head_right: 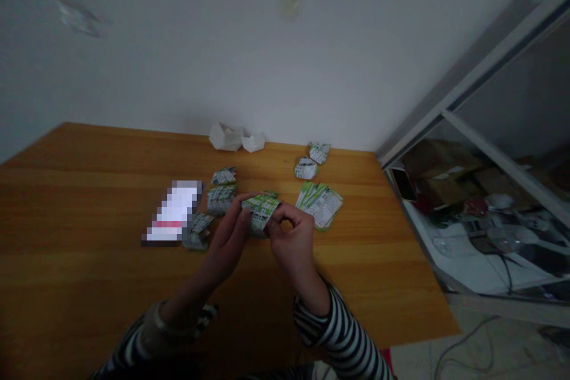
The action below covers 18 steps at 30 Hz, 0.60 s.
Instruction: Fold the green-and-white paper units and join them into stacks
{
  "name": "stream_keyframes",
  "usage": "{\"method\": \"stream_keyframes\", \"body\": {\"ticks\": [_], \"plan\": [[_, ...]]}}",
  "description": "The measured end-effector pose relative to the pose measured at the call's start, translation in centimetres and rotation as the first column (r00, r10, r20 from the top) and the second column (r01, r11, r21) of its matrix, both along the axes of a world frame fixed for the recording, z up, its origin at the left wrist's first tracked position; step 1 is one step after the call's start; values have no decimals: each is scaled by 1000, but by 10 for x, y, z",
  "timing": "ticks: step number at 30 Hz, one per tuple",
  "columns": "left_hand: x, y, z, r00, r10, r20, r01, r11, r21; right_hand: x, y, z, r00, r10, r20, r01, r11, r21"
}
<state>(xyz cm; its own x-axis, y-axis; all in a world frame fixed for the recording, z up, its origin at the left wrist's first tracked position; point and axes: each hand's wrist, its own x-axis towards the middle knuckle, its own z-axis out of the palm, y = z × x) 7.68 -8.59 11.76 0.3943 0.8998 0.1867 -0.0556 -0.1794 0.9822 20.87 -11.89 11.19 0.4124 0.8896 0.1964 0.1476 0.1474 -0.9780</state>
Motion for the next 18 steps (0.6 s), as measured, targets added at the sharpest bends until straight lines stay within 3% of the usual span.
{"method": "stream_keyframes", "body": {"ticks": [4, 7, 10, 14, 18], "plan": [[3, 20, -21, 999, -43, 11, 43, 997, -56, 27, 33, -16, 987, 148, -61, -152, 986, -68], [6, 40, -34, 981, 158, 109, -156, 987, -28, 59, 82, -36, 998, 47, 40, -42, 994, -105], [5, 50, -32, 930, 305, 204, -314, 949, 12, 83, 134, -57, 979, -32, 202, 67, 984, -166], [2, 48, -22, 930, 306, 203, -314, 949, 7, 78, 178, -79, 936, 56, 348, 34, 968, -248], [3, 47, -27, 942, 304, 138, -305, 952, -17, 66, 186, -92, 852, 158, 499, 1, 953, -303]]}}
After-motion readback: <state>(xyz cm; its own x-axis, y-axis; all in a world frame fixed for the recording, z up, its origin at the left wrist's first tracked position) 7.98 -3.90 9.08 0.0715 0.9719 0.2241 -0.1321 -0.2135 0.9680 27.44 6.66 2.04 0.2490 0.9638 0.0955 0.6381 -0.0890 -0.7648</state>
